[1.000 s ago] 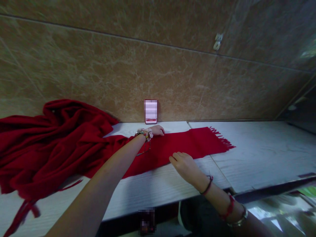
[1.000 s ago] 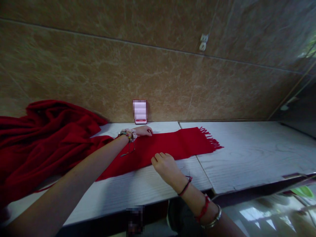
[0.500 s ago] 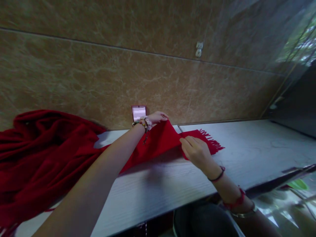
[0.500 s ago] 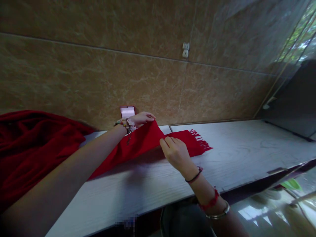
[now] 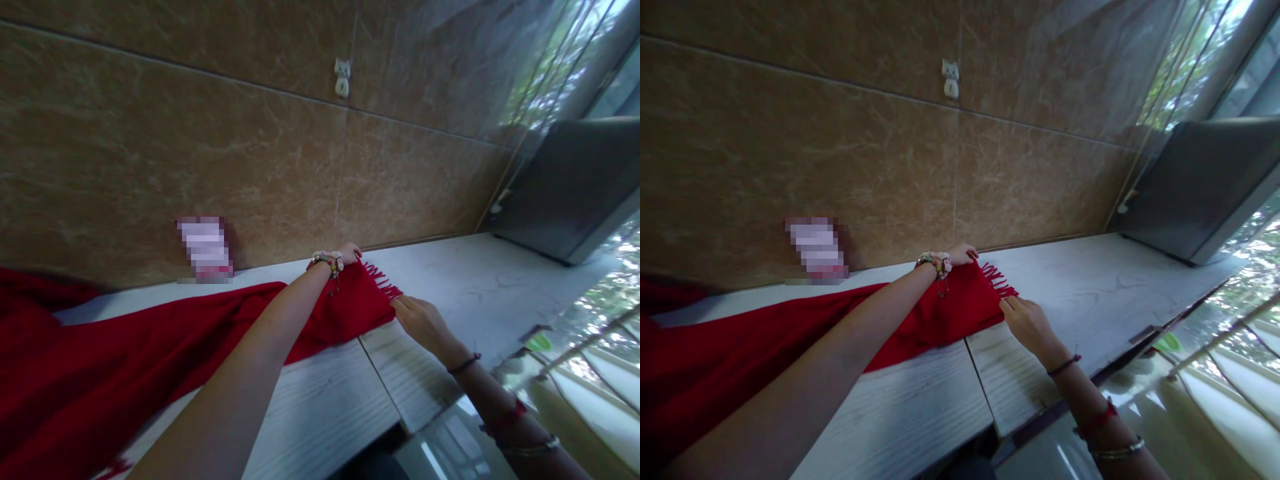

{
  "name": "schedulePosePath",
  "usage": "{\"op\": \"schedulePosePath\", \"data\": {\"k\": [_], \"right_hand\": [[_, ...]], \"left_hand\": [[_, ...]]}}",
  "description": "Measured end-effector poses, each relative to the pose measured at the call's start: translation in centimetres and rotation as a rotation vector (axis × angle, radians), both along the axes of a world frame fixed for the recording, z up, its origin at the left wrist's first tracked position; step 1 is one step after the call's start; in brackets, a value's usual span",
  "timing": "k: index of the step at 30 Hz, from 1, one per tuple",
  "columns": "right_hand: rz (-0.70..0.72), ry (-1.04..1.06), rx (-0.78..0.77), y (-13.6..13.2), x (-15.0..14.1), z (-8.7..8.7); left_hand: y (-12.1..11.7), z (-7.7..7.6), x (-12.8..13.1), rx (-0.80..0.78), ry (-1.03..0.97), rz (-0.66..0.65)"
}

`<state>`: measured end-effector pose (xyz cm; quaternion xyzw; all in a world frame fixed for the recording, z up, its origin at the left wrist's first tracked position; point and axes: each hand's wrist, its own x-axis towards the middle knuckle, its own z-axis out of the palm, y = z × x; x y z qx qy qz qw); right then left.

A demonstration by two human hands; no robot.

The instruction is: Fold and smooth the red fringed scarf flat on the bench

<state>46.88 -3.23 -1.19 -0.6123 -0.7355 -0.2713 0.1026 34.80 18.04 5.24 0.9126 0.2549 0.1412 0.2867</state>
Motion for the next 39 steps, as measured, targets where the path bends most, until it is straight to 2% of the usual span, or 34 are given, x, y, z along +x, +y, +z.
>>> {"op": "schedulePosePath", "data": {"k": [2, 4, 8, 11, 14, 16, 19, 22, 26, 30, 33, 36, 39], "right_hand": [[-0.032, 0.034, -0.047, 0.1, 0.4, -1.0], [-0.041, 0.070, -0.070, 0.1, 0.6, -1.3], [-0.001, 0.116, -0.091, 0.0, 0.5, -0.6], [0.088, 0.142, -0.066, -0.2, 0.4, -0.1], [0.206, 0.147, -0.105, -0.2, 0.4, 0.1], [0.268, 0.141, -0.181, -0.1, 0.2, 0.0], [0.312, 0.128, -0.266, 0.0, -0.8, -0.4], [0.361, 0.069, -0.297, 0.0, -3.0, -0.9], [0.405, 0.007, -0.334, -0.2, -7.7, -0.6], [0.433, 0.063, -0.450, 0.5, -12.7, 1.9], [0.390, 0.162, -0.486, 2.5, -15.9, 4.0], [0.281, 0.260, -0.363, 5.3, -19.1, 4.6], [0.206, 0.279, -0.372, 7.4, -21.6, 3.4]], "left_hand": [[-0.4, -1.5, 0.2, 0.041, 0.037, 0.006], [-0.7, -2.4, 0.0, 0.084, 0.074, 0.024], [-1.4, -3.0, -1.0, 0.172, 0.101, 0.090], [-2.9, -3.4, -2.6, 0.269, 0.079, 0.113], [-4.9, -4.4, -4.8, 0.355, 0.159, -0.004], [-5.9, -5.2, -6.4, 0.298, 0.318, -0.076], [-6.5, -5.8, -8.9, 0.292, 0.393, -0.109], [-6.5, -5.5, -11.9, 0.302, 0.405, -0.121], [-6.7, -5.1, -17.4, 0.309, 0.440, -0.116], [-7.8, -4.9, -22.8, 0.350, 0.465, -0.095], [-8.7, -3.9, -25.2, 0.427, 0.470, -0.067], [-9.0, -2.3, -27.7, 0.557, 0.416, 0.051], [-9.2, -1.8, -31.7, 0.612, 0.383, 0.365]]}}
